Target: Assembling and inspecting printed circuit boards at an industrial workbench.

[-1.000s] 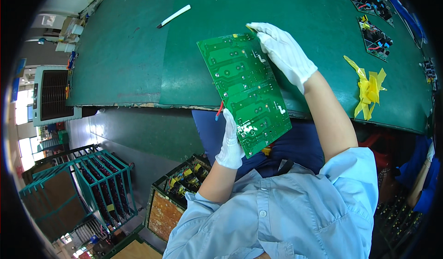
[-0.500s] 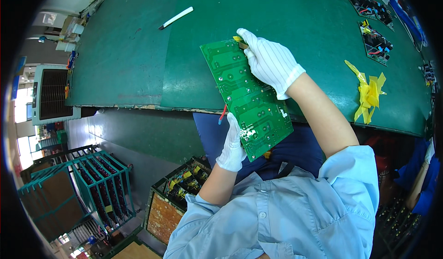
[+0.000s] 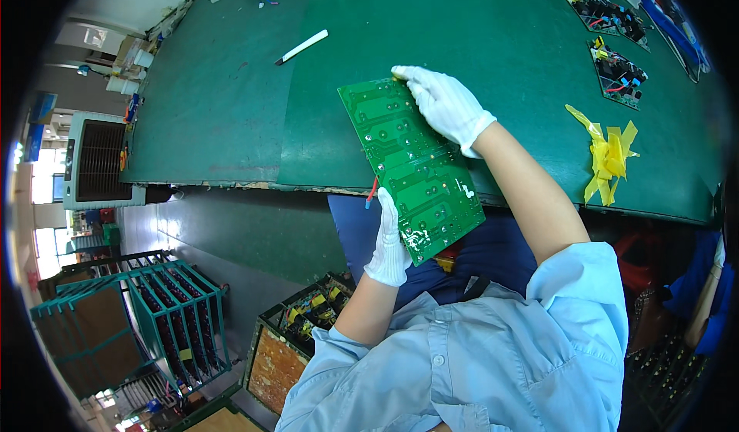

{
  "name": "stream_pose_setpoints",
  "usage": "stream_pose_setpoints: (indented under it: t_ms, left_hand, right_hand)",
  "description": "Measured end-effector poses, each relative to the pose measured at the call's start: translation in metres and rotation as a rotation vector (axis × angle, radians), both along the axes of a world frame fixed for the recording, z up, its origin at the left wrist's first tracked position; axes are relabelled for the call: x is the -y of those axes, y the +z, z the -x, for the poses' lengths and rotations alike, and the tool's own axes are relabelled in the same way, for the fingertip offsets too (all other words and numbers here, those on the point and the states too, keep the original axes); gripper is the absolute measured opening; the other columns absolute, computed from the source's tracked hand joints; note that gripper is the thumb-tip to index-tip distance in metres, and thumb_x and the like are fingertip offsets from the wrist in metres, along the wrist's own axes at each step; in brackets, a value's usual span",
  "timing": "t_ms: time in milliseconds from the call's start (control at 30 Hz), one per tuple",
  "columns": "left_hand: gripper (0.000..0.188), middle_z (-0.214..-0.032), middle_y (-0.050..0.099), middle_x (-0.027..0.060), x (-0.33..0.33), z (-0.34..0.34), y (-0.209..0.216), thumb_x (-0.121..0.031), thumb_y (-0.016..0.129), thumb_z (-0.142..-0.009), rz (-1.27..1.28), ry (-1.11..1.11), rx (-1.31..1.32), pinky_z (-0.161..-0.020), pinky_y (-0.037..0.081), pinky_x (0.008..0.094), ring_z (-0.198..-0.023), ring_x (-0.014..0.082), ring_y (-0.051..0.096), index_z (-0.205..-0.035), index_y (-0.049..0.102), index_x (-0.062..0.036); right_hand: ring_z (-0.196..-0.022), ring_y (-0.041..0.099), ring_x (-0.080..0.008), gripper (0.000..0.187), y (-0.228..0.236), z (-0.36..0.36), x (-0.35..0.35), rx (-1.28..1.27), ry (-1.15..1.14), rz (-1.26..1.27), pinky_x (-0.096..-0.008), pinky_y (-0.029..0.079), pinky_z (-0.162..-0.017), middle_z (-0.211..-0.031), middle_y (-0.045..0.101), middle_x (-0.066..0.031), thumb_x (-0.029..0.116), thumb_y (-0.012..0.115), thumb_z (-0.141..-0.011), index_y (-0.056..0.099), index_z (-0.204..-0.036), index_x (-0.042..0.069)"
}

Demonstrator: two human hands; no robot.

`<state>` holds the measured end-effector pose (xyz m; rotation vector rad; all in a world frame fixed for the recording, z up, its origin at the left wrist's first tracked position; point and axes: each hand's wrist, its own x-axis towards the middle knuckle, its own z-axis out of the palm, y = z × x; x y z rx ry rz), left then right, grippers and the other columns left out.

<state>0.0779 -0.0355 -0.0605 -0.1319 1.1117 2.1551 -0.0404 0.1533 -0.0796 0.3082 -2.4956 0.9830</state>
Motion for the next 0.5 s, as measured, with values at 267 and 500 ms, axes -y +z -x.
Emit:
stream_pose_setpoints:
  t_ms: [267, 500]
  left_hand:
    - [0.066, -0.127, 0.054, 0.0114, -0.001, 0.009, -0.002, -0.061, 0.036, -0.093, -0.065, 0.173, 0.008, -0.093, 0.048, 0.0445, -0.110, 0.0279, 0.057, -0.136, 0.043, -0.0110]
    - [0.068, -0.134, 0.048, 0.0089, 0.010, 0.019, -0.003, -0.065, 0.033, -0.092, -0.259, 0.254, 0.109, -0.098, 0.043, 0.0482, -0.118, 0.0295, 0.050, -0.138, 0.041, -0.0162]
  right_hand:
    - [-0.110, 0.054, -0.0207, 0.036, 0.038, -0.065, -0.022, 0.339, 0.078, 0.519, -0.0294, 0.039, -0.098, -0.124, 0.058, -0.0121, 0.014, 0.042, -0.096, 0.052, -0.129, 0.002]
    - [-0.081, 0.062, -0.0281, 0.037, 0.020, -0.219, -0.089, -0.049, -0.386, -0.016, -0.0387, 0.050, -0.073, -0.094, 0.063, -0.0141, 0.008, 0.051, -0.090, 0.056, -0.127, 0.010]
